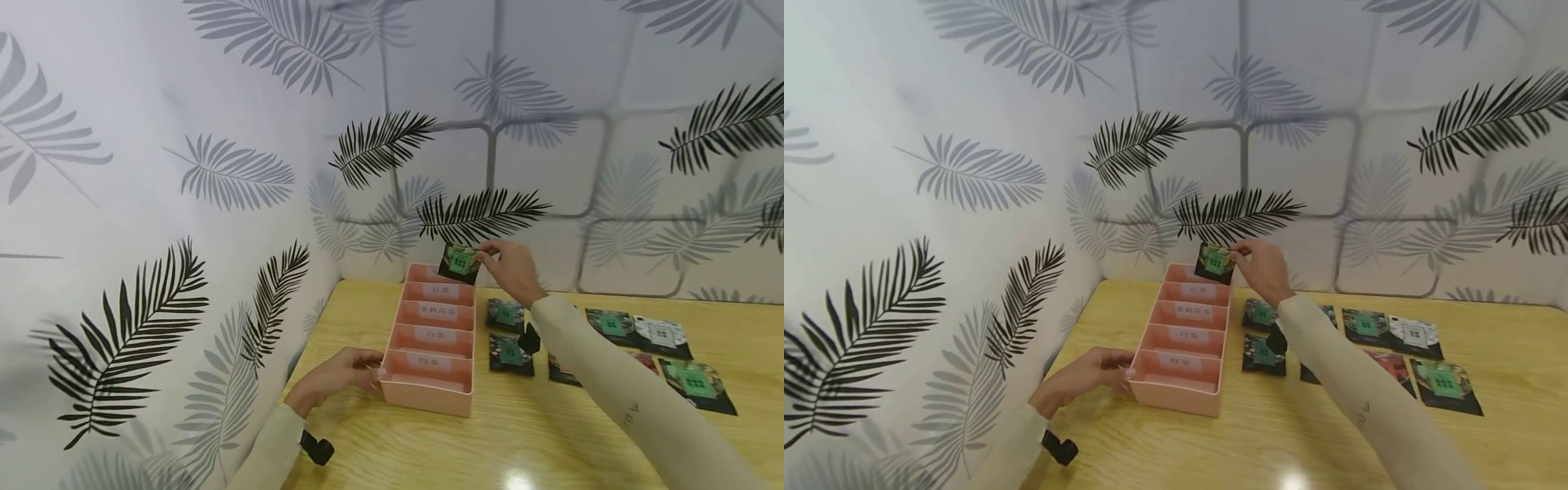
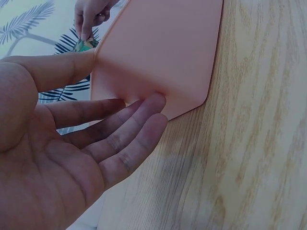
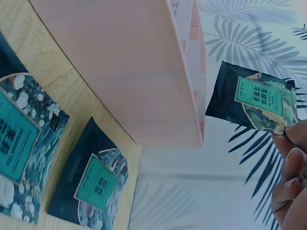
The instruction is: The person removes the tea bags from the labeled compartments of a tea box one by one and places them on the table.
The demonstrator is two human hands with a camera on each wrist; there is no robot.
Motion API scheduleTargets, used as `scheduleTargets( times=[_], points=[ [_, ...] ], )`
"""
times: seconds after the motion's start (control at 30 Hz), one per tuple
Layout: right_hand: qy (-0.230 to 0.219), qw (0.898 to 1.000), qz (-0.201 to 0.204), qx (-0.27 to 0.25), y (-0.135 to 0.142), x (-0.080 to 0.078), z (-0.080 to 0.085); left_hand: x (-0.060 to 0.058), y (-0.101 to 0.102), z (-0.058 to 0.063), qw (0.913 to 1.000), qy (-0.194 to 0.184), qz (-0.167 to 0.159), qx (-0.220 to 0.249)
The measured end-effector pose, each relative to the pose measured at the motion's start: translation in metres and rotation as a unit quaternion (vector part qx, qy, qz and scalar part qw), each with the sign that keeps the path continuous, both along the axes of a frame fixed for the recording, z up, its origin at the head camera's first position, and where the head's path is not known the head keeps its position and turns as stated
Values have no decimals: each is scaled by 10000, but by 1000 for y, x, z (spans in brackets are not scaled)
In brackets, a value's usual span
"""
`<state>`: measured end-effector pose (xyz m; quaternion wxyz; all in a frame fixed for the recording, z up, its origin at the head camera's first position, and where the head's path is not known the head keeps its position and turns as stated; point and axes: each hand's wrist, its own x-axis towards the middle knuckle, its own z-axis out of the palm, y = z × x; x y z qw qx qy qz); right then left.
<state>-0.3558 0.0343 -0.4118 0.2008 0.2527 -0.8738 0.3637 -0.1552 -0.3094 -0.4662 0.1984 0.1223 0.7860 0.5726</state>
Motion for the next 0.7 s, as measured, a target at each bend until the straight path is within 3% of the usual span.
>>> scheduleTargets(
  times=[0.17,0.43,0.7],
  points=[
    [154,9998,59,-118,13,7,5,1,3,2,10000,-33,63,-4],
    [592,9982,9,-99,34,18,8,1,1,-1,9999,57,-110,-8],
    [537,9985,-38,-90,53,32,5,1,2,2,9998,65,-185,12]
  ],
)
